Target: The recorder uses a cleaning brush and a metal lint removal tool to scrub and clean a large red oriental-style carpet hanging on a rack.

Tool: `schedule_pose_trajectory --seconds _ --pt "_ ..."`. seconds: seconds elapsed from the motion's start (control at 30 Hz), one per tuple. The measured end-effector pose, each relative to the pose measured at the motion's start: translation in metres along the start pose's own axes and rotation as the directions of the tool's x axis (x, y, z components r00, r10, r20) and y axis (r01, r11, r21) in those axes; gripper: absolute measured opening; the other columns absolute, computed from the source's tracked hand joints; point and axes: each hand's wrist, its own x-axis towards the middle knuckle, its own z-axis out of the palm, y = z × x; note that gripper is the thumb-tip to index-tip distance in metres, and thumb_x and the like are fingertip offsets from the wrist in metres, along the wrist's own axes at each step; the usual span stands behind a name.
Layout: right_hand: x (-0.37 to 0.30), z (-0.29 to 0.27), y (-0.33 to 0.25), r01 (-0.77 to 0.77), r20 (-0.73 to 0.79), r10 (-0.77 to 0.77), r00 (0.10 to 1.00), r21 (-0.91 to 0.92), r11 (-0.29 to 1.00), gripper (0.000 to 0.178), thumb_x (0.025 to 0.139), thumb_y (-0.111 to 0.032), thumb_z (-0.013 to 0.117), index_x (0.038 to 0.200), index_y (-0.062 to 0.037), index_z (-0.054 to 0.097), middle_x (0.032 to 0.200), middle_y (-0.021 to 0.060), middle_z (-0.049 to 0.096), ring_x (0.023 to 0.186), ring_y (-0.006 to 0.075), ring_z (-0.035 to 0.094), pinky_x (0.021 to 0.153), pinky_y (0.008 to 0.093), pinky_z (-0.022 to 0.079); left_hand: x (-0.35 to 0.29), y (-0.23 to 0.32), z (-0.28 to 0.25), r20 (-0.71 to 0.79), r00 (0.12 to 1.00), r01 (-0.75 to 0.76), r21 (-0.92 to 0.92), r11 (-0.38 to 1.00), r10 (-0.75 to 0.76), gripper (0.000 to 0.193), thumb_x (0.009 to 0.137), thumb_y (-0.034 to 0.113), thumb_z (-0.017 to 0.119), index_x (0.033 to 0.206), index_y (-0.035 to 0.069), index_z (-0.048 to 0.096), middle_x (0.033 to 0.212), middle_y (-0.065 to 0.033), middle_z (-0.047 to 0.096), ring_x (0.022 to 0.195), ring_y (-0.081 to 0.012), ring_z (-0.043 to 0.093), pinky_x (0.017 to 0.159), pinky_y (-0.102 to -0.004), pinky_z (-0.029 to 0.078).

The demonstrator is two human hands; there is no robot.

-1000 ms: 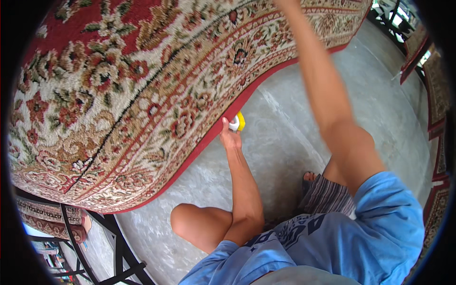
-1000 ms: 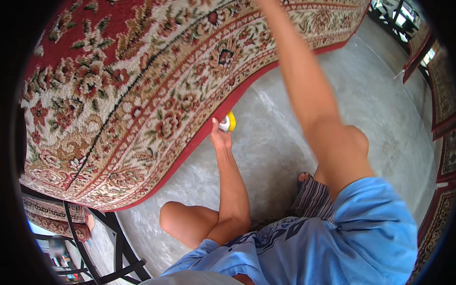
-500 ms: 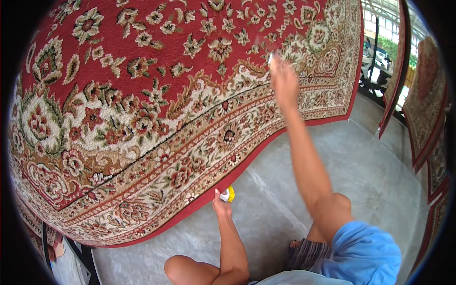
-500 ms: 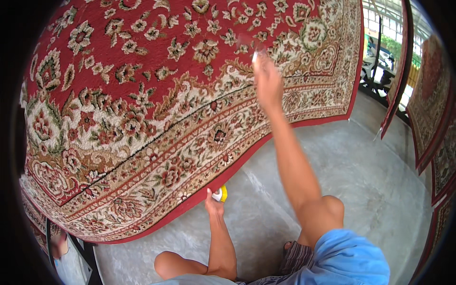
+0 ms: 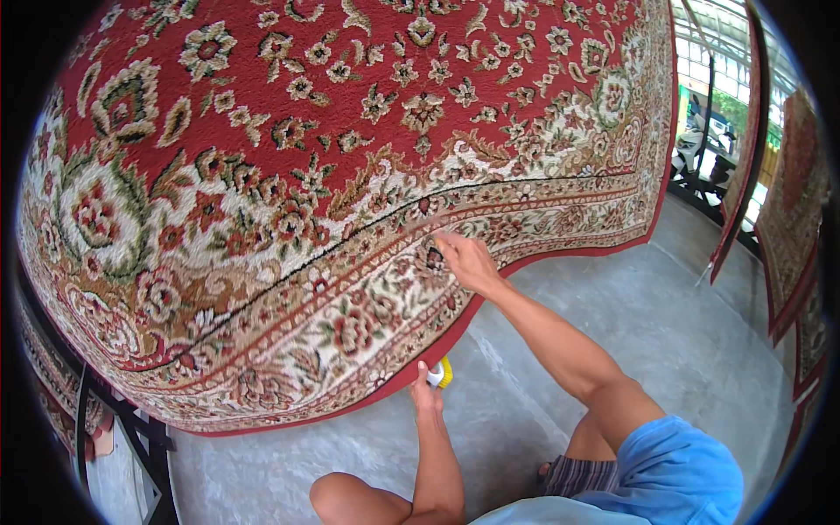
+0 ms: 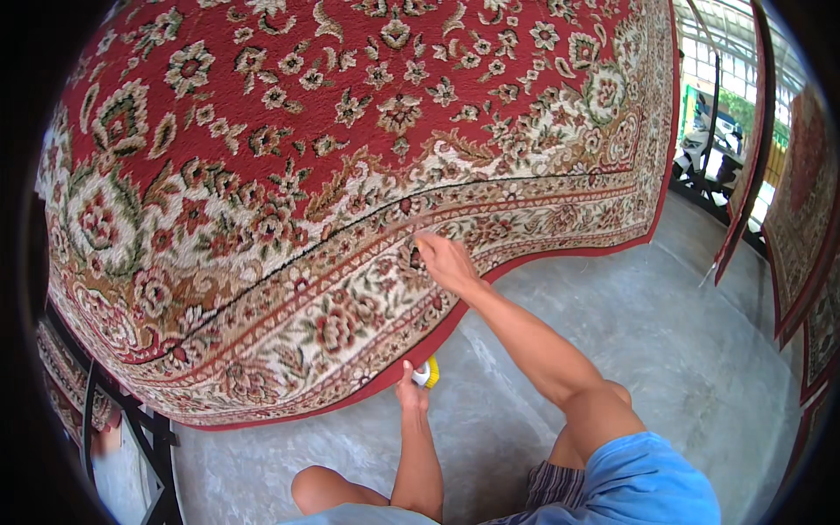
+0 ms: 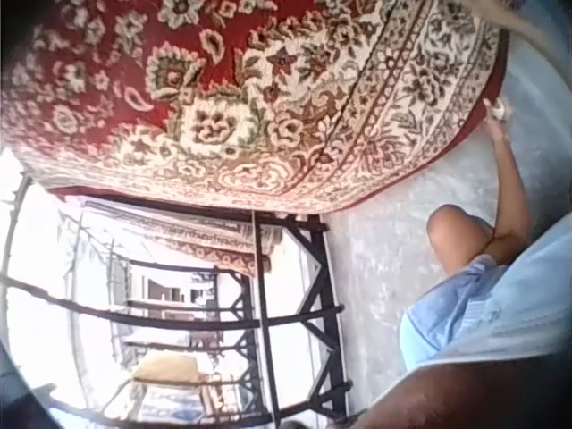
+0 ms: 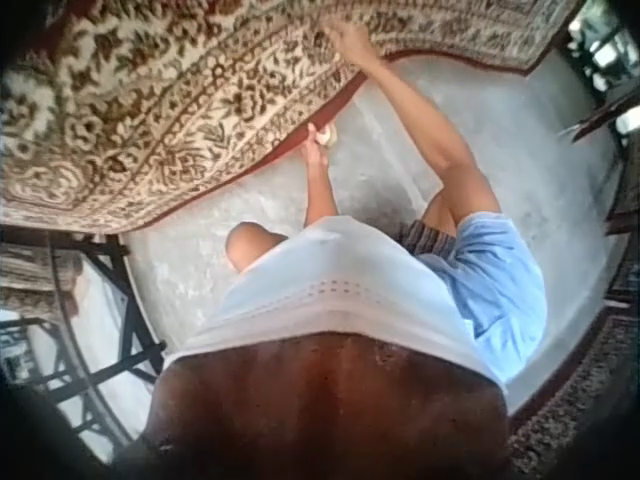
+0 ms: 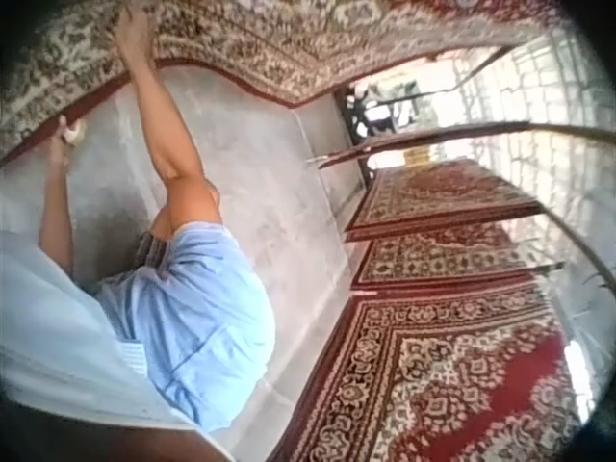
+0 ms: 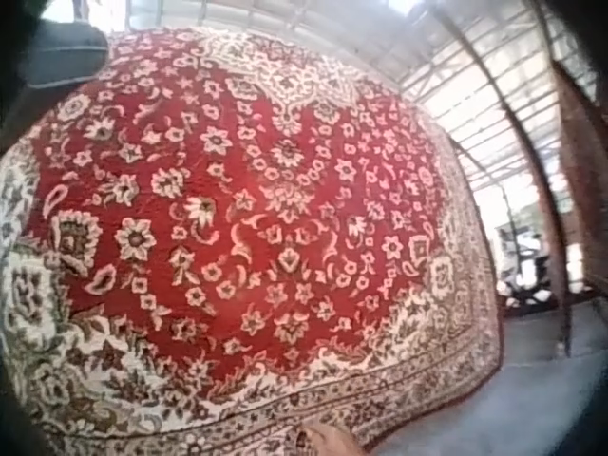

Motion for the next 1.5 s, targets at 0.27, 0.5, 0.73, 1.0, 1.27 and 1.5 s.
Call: schedule_pose_trajectory --seconds 0.27,0.5,0.73,1.0,1.27,1.5 --pt "0.218 -0.234 -0.123 0.150 -0.622 -0.084 0.779 0.055 0.987 0.040 0.099 -0.037 0.056 0.123 -0.0072 0.068 0.080 0.0066 0.071 0.063 0.0151 0.065 0.062 0.0345 0.051 -0.035 0.024 0.000 0.109 0.991 0.073 -0.007 0.997 -0.072 0.031 0.094 0.024 0.073 0.122 0.012 0.063 0.103 -0.0016 0.066 0.088 -0.0171 0.060 0.084 -0.0397 0.052" --pt "0.282 -0.179 -0.090 0.179 -0.585 -0.295 0.755 -0.248 0.952 0.046 0.105 -0.037 0.043 0.114 0.0020 0.067 0.102 0.0288 0.069 0.098 0.0471 0.067 0.089 0.0547 0.051 -0.018 0.021 0.001 0.102 0.993 -0.052 -0.036 0.998 0.055 0.030 0.094 0.022 0.073 0.121 0.011 0.063 0.103 0.0007 0.065 0.081 -0.0152 0.057 0.080 -0.0363 0.050" --pt "0.101 -0.102 -0.078 0.043 -0.119 -0.041 0.992 0.012 0.999 0.040 0.099 -0.034 0.056 0.123 -0.0045 0.068 0.103 0.0187 0.073 0.086 0.0336 0.070 0.079 0.0430 0.055 -0.031 0.016 0.004 0.031 0.998 -0.061 -0.058 0.996 0.063 0.030 0.092 0.018 0.075 0.119 0.013 0.062 0.105 -0.0001 0.067 0.080 -0.0152 0.059 0.073 -0.0329 0.051" --pt "0.346 -0.313 -0.161 0.133 -0.630 -0.068 0.774 0.057 0.989 0.034 0.096 -0.034 0.056 0.113 -0.0087 0.071 0.074 0.0102 0.071 0.069 0.0232 0.070 0.065 0.0443 0.053 -0.018 0.009 0.005 0.108 0.987 -0.121 -0.023 0.992 0.123 0.036 0.095 0.018 0.071 0.128 0.010 0.060 0.113 -0.0006 0.067 0.087 -0.0137 0.061 0.074 -0.0308 0.049" --pt "0.137 -0.073 -0.123 0.165 -0.177 -0.163 0.971 -0.006 0.986 0.044 0.102 -0.036 0.051 0.128 -0.0039 0.065 0.125 0.0249 0.066 0.117 0.0449 0.062 0.103 0.0459 0.049 -0.008 0.009 -0.008 0.091 0.977 -0.198 0.042 0.979 0.193 0.033 0.092 0.017 0.074 0.122 0.010 0.062 0.105 -0.0002 0.066 0.082 -0.0137 0.059 0.074 -0.0310 0.049" --pt "0.262 -0.265 -0.189 0.368 -0.641 -0.409 0.649 -0.205 0.907 0.043 0.094 -0.041 0.054 0.114 -0.0070 0.071 0.099 0.0216 0.072 0.084 0.0411 0.070 0.080 0.0498 0.054 -0.044 0.008 0.007 0.098 0.993 -0.062 0.016 0.998 0.060 0.029 0.093 0.020 0.073 0.118 0.011 0.063 0.100 -0.0003 0.066 0.080 -0.0143 0.058 0.074 -0.0331 0.049"
